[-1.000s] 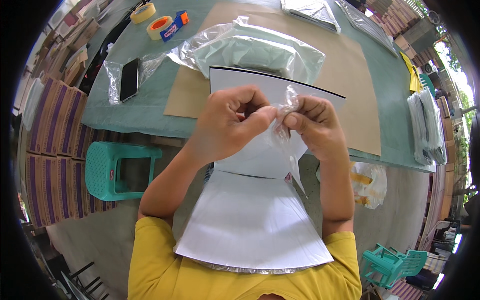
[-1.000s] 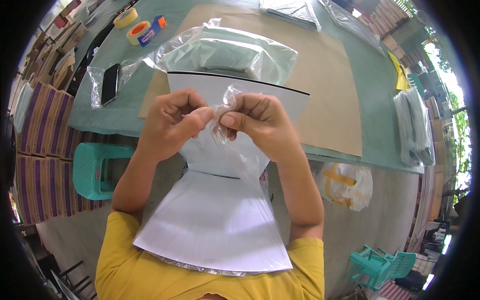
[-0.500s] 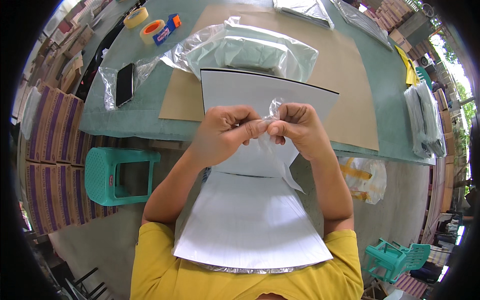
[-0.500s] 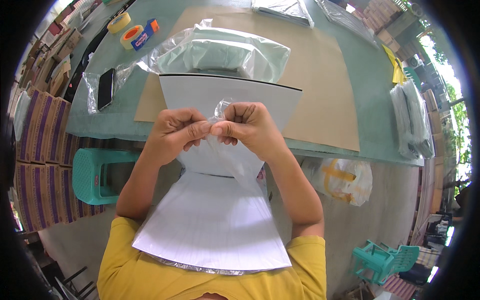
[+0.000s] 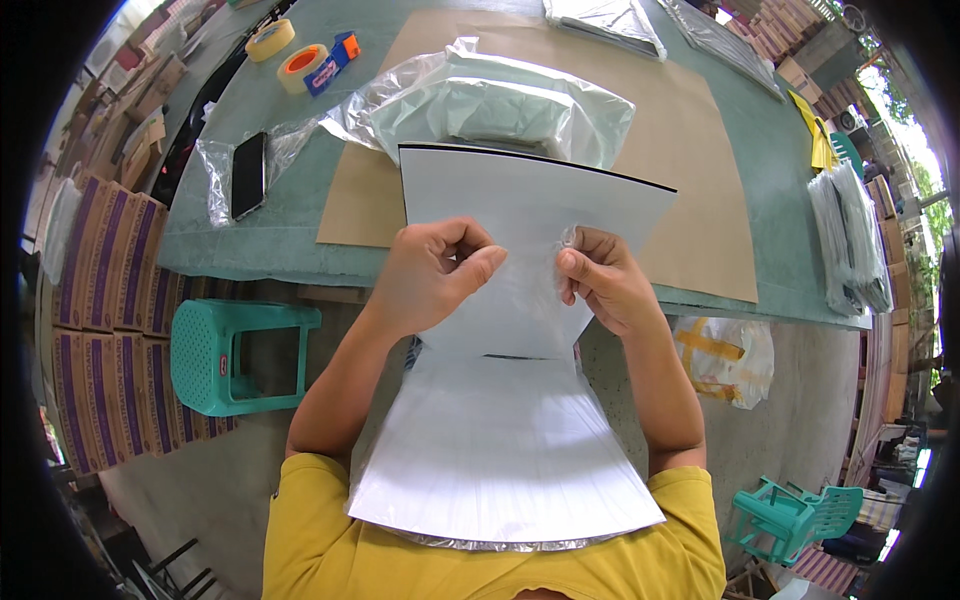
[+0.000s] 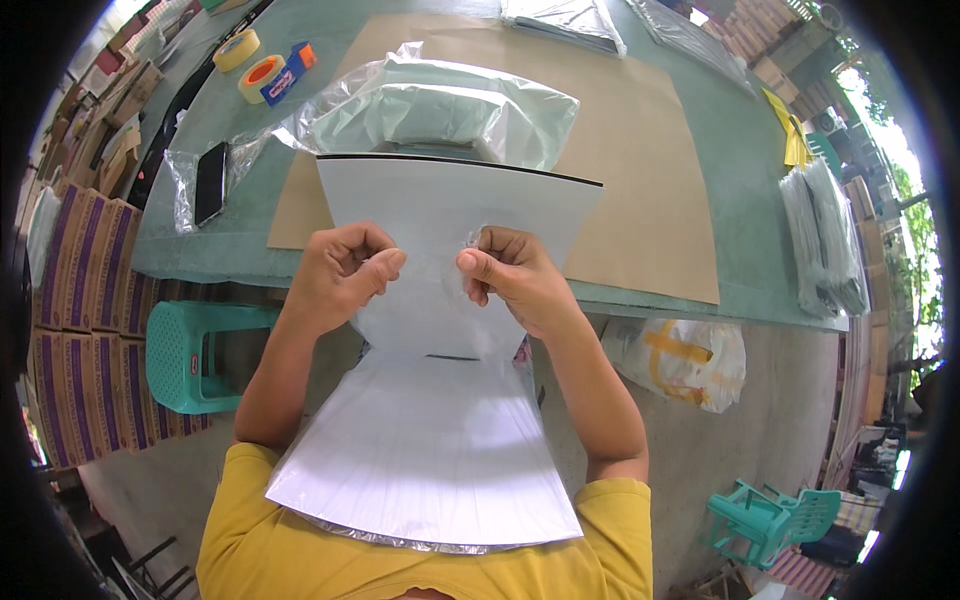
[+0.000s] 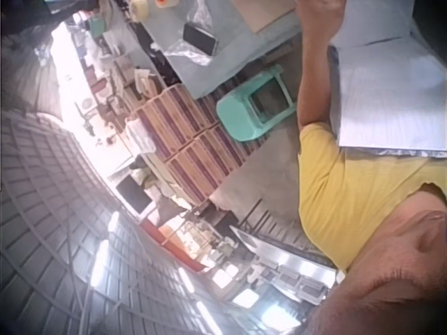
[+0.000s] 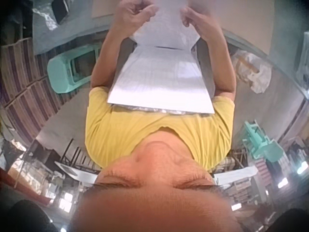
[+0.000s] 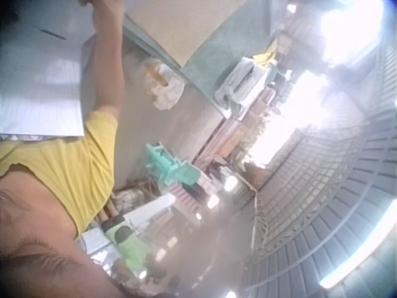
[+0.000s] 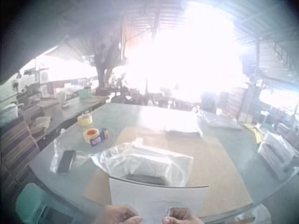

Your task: The person organizes black and white illustration boards on a table and then wraps a stack of the boards in a large plastic bag.

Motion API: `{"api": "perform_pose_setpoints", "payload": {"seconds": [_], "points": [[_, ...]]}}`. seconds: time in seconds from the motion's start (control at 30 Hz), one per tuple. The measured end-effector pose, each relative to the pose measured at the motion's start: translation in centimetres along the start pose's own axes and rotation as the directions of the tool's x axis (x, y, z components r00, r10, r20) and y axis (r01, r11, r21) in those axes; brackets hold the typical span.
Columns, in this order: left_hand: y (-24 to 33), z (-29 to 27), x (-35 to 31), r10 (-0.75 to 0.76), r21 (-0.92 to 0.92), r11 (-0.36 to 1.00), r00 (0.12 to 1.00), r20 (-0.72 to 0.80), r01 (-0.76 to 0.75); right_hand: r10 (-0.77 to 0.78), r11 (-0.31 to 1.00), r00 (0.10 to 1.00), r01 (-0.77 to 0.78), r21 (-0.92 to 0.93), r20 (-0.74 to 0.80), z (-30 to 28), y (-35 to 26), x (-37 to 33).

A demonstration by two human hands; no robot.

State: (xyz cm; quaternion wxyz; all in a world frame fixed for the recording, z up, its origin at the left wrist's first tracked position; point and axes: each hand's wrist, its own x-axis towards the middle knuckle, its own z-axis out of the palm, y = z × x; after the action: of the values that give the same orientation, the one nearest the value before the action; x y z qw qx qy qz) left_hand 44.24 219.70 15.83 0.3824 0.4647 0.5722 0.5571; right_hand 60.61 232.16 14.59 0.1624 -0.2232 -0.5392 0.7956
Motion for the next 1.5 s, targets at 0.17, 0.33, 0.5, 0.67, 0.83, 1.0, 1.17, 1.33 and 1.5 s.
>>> {"api": "perform_pose_setpoints", "payload": {"seconds": [0.17,0.33,0.5,0.67,0.83,1.0,1.17,1.33,1.5], "points": [[-0.4,1.5,-0.3,-0.013,0.04,0.999,0.996,0.09,0.01,-0.003,1.0,0.999,0.003,-0.001,0.054,1.1,0.9,0.1],[-0.8,1.2,-0.3,-0.116,-0.017,0.993,0.989,0.092,0.118,0.046,0.995,0.996,-0.053,0.087,0.072,0.9,1.2,0.1],[-0.3,0.6,-0.1,-0.141,-0.041,0.989,0.988,0.068,0.144,0.032,0.971,0.991,-0.062,0.231,0.13,0.1,1.8,0.1],[-4.9,-5.8,-1.8,0.027,0.577,0.811,0.98,-0.198,0.094,-0.16,0.831,0.973,0.04,0.555,0.169,-1.0,-0.4,-2.3],[0.4,-8.2,-2.3,0.527,0.519,0.832,0.575,-0.626,-0.197,-0.212,0.977,0.973,0.209,0.033,0.09,-0.2,-1.0,-3.5],[3.3,3.1,-3.5,0.131,0.455,0.807,0.867,0.482,-0.375,-0.733,0.657,0.679,0.722,-0.217,0.04,3.9,-4.5,-3.9],[4.6,2.2,-3.6,0.154,0.023,0.987,0.973,0.173,-0.161,-0.38,0.775,0.899,0.438,-0.454,0.218,3.4,-3.9,-4.7],[2.1,1.8,-3.2,0.123,-0.015,0.992,0.983,0.138,-0.122,0.08,0.934,0.996,-0.084,0.346,0.025,2.3,-3.9,-4.3],[4.3,-0.7,-2.4,-0.022,-0.49,0.868,0.992,0.127,0.082,0.036,0.887,0.639,0.334,-0.319,0.769,4.4,-0.3,-4.4]]}}
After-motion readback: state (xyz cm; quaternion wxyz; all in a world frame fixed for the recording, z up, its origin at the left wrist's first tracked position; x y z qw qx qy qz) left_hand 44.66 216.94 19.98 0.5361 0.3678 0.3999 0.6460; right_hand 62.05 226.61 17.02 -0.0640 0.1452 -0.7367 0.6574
